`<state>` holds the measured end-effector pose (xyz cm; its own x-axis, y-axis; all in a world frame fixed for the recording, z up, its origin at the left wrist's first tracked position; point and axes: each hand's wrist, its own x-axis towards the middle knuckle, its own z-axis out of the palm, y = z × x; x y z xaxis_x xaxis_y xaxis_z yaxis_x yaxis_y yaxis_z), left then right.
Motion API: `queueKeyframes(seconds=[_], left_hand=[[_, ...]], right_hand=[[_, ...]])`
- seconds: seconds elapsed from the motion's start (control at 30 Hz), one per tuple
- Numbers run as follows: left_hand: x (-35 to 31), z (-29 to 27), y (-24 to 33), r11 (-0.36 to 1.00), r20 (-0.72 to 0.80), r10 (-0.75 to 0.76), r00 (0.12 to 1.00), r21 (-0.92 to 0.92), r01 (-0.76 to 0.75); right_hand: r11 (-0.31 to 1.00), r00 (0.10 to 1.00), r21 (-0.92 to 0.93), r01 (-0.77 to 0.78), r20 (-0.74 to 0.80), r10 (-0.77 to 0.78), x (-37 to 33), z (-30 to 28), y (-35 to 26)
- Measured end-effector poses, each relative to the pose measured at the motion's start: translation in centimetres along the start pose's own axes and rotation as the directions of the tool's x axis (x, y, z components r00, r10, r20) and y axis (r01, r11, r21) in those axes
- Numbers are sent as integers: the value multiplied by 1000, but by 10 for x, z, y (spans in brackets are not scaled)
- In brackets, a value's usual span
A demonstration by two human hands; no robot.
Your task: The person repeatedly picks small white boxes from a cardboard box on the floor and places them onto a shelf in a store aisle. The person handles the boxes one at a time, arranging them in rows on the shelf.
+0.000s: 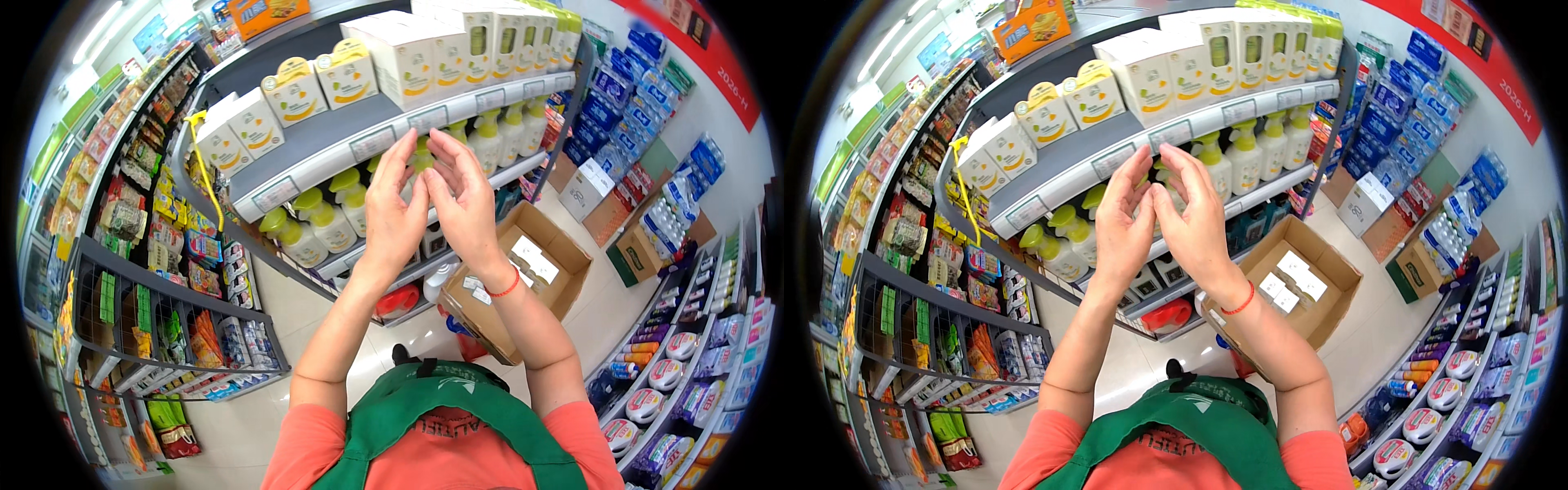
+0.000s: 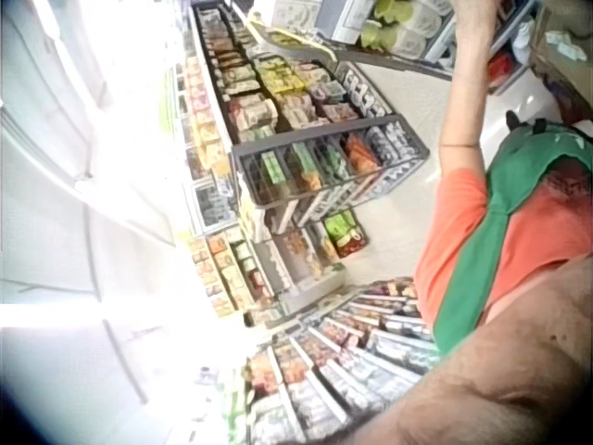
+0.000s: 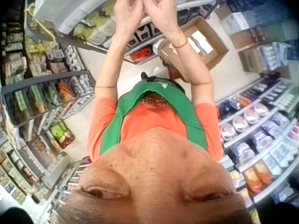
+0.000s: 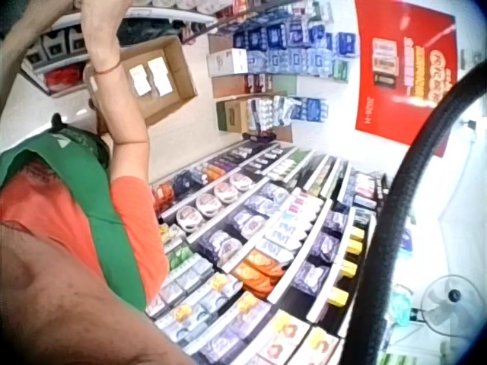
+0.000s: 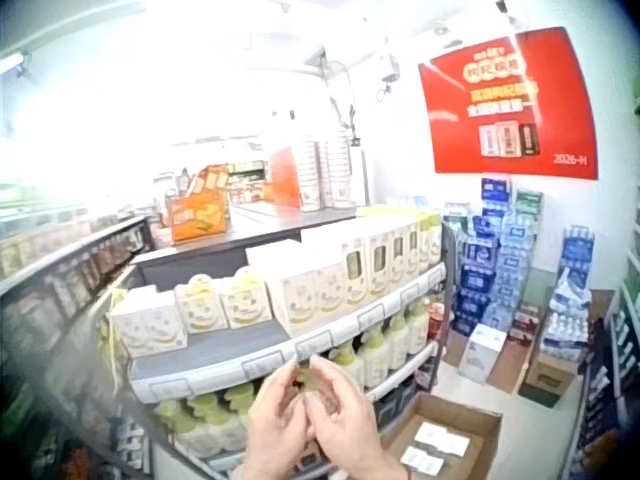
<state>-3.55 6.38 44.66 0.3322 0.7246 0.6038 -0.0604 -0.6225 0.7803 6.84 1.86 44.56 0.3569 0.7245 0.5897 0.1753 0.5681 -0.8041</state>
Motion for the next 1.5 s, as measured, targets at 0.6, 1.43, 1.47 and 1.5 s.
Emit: queueKeyframes(seconds=[0.6,1.43,1.47,1.5], left_hand=[[83,-92,-12,998,-57,-67,996,15,68],[108,-118,-21,976,-48,-167,985,131,172],[108,-118,-17,972,-39,-180,983,150,184],[108,-117,-15,966,-30,-193,981,167,195]], right_hand=[[994,999,-104,35,26,-33,106,81,40],[880,999,-475,14,-31,-32,122,100,36],[881,999,-474,6,-26,-22,122,100,36],[855,998,-518,36,-20,-54,123,99,36]])
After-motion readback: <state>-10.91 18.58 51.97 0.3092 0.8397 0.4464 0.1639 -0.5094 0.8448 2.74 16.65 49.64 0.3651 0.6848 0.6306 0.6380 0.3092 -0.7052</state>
